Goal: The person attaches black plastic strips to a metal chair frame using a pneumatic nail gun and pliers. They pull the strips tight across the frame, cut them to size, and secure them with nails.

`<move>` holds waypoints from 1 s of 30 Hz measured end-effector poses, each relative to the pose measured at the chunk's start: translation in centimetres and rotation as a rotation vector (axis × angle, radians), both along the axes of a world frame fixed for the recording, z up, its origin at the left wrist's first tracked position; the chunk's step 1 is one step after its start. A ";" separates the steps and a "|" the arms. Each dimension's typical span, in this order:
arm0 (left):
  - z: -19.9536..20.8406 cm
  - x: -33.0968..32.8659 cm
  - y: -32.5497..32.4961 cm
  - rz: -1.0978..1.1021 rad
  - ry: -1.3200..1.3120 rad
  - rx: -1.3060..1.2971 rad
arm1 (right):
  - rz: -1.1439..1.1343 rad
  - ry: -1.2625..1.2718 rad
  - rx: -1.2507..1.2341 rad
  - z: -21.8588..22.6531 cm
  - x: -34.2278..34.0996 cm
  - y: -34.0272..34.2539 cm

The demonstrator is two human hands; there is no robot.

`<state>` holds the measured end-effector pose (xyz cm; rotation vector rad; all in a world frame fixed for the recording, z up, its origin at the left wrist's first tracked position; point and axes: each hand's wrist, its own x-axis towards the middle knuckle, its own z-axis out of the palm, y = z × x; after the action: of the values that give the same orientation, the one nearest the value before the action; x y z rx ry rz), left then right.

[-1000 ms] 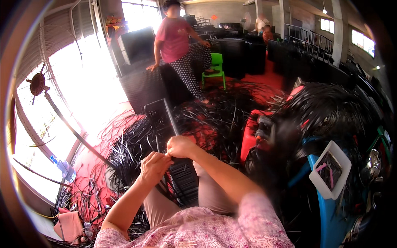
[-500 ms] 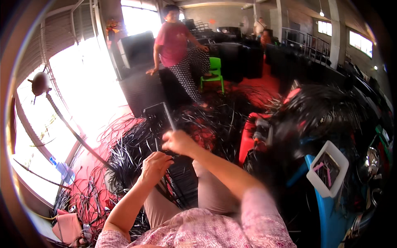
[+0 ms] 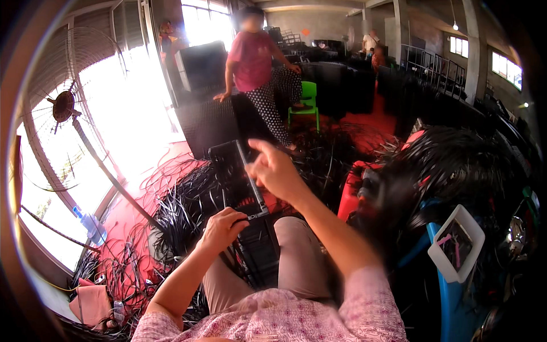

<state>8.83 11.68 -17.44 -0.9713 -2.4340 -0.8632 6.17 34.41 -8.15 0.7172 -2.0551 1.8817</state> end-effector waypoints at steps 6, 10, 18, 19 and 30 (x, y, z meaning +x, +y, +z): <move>1.1 -0.9 0.5 0.108 -0.459 0.086 | -0.165 -0.169 -0.220 -10.5 3.4 -0.5; 0.4 -2.0 0.3 0.118 -0.514 0.154 | -0.150 -0.285 -0.178 -12.9 6.1 -1.6; 1.7 -2.3 0.4 0.167 -0.715 0.167 | -0.072 -0.401 -0.232 -15.5 7.6 -3.0; 2.0 -2.4 0.7 0.164 -0.718 0.183 | -0.065 -0.406 -0.239 -15.9 7.6 -3.1; -1.8 -4.9 -1.0 0.124 -0.754 0.305 | -0.128 -0.332 0.190 -19.7 6.9 -6.6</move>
<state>3.91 10.69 -19.23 -0.4084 -2.7662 -1.7310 13.04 27.83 -27.87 0.3167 -2.4417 1.8523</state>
